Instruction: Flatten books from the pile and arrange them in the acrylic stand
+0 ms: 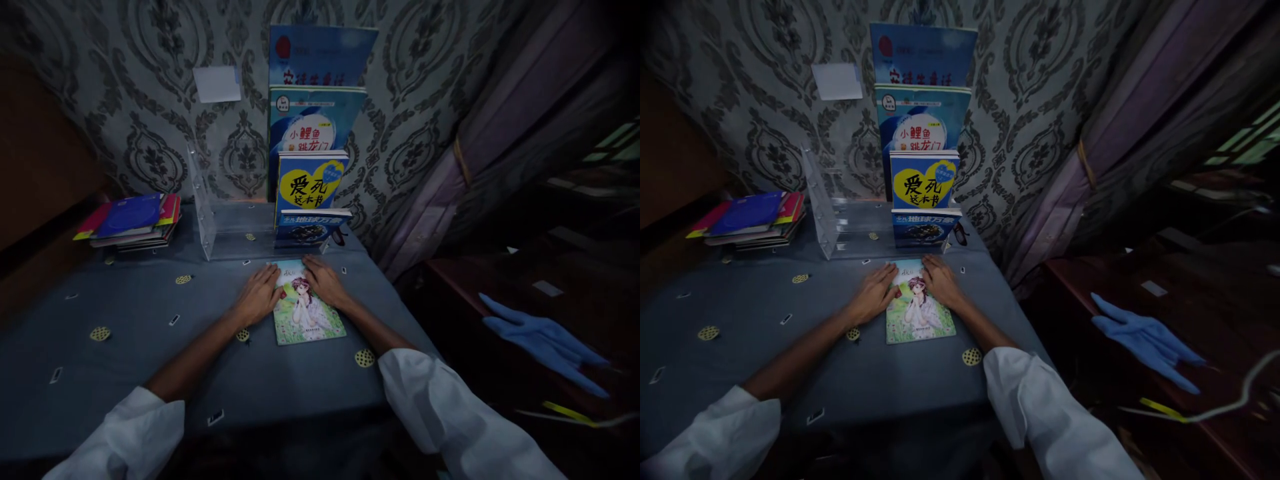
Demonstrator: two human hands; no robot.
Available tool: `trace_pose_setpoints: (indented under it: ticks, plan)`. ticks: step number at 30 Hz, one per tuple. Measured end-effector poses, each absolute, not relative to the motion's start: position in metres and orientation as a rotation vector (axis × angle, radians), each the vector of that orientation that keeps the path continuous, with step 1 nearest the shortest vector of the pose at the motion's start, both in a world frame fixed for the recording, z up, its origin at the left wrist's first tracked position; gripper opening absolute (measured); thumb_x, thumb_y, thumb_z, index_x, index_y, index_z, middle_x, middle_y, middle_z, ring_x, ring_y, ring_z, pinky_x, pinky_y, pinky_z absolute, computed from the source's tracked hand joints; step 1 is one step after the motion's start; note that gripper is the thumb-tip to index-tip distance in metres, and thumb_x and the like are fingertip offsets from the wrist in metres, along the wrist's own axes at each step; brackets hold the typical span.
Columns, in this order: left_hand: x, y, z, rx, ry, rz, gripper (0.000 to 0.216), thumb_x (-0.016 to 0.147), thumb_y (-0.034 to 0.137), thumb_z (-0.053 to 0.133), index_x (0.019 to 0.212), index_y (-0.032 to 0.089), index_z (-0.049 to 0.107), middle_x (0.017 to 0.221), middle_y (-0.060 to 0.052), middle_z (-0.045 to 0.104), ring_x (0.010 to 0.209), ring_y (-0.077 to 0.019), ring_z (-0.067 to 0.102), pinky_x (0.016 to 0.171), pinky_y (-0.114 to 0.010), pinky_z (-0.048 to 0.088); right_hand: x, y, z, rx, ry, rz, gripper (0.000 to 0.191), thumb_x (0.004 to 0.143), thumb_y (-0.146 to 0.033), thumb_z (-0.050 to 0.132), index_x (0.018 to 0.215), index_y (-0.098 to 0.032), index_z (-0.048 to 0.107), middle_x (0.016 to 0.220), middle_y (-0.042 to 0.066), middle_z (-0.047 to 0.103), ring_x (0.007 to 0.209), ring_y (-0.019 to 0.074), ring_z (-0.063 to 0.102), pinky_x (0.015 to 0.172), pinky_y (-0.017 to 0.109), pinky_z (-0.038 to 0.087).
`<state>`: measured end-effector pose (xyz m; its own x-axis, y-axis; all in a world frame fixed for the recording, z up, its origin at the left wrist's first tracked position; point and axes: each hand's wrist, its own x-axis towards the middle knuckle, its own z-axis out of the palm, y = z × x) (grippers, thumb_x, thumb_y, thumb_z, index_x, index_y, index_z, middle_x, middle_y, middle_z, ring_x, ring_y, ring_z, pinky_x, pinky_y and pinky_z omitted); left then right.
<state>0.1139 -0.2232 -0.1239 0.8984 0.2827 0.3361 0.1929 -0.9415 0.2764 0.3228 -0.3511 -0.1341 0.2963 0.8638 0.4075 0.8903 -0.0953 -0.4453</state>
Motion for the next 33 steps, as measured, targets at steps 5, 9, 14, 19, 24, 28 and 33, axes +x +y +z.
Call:
trace_pose_setpoints:
  ticks: [5,9,14,19,24,28,33]
  plan:
    - [0.114,-0.224,-0.127,2.837,0.356,0.591,0.049,0.102,0.038,0.040,0.143,0.013,0.050,0.152,-0.017,0.049,0.145,-0.0292,0.042,0.118,-0.047,0.036,0.319,-0.354,-0.130,-2.025,-1.517,-0.077,0.047,0.099,-0.035,0.042,0.137,-0.014,0.060,0.146,0.016,0.057,0.139,0.0316,0.050,0.117,0.053,0.039]
    - [0.112,-0.224,-0.123,2.832,0.369,0.546,0.050,0.101,0.038,0.041,0.143,0.013,0.050,0.153,-0.017,0.048,0.146,-0.0289,0.040,0.119,-0.047,0.034,0.316,-0.359,-0.129,-2.051,-1.529,-0.032,0.050,0.098,-0.035,0.044,0.141,-0.012,0.057,0.151,0.016,0.052,0.142,0.0325,0.046,0.119,0.052,0.037]
    - [0.111,-0.226,-0.112,2.856,0.420,0.393,0.054,0.101,0.038,0.038,0.148,0.012,0.046,0.157,-0.015,0.042,0.150,-0.0273,0.033,0.121,-0.047,0.030,0.308,-0.379,-0.125,-2.064,-1.593,-0.007,0.055,0.100,-0.037,0.040,0.147,-0.010,0.050,0.155,0.017,0.046,0.144,0.0311,0.043,0.119,0.051,0.036]
    - [0.114,-0.228,-0.101,2.914,0.446,0.244,0.059,0.102,0.043,0.036,0.151,0.010,0.040,0.161,-0.016,0.035,0.152,-0.0280,0.028,0.122,-0.049,0.027,0.295,-0.401,-0.117,-2.058,-1.624,0.031,0.055,0.101,-0.038,0.039,0.148,-0.012,0.047,0.156,0.017,0.045,0.143,0.0304,0.044,0.120,0.052,0.036]
    - [0.126,-0.230,-0.092,2.969,0.371,0.182,0.060,0.104,0.047,0.033,0.152,0.011,0.040,0.161,-0.016,0.035,0.152,-0.0280,0.028,0.123,-0.050,0.023,0.284,-0.419,-0.114,-2.023,-1.641,0.062,0.057,0.102,-0.042,0.037,0.149,-0.012,0.046,0.157,0.017,0.044,0.146,0.0301,0.041,0.120,0.052,0.036]
    - [0.145,-0.231,-0.090,2.975,0.248,0.165,0.061,0.104,0.048,0.032,0.151,0.009,0.040,0.159,-0.017,0.038,0.151,-0.0284,0.031,0.123,-0.049,0.024,0.278,-0.433,-0.116,-1.990,-1.661,0.092,0.058,0.102,-0.043,0.038,0.152,-0.014,0.043,0.157,0.017,0.043,0.148,0.0298,0.036,0.122,0.054,0.033]
    - [0.178,-0.234,-0.094,2.977,0.101,0.168,0.057,0.103,0.043,0.034,0.151,0.013,0.041,0.160,-0.015,0.038,0.151,-0.0242,0.033,0.123,-0.043,0.025,0.274,-0.445,-0.116,-1.961,-1.682,0.159,0.061,0.102,-0.044,0.041,0.155,-0.014,0.038,0.159,0.017,0.040,0.150,0.0298,0.032,0.124,0.053,0.029]
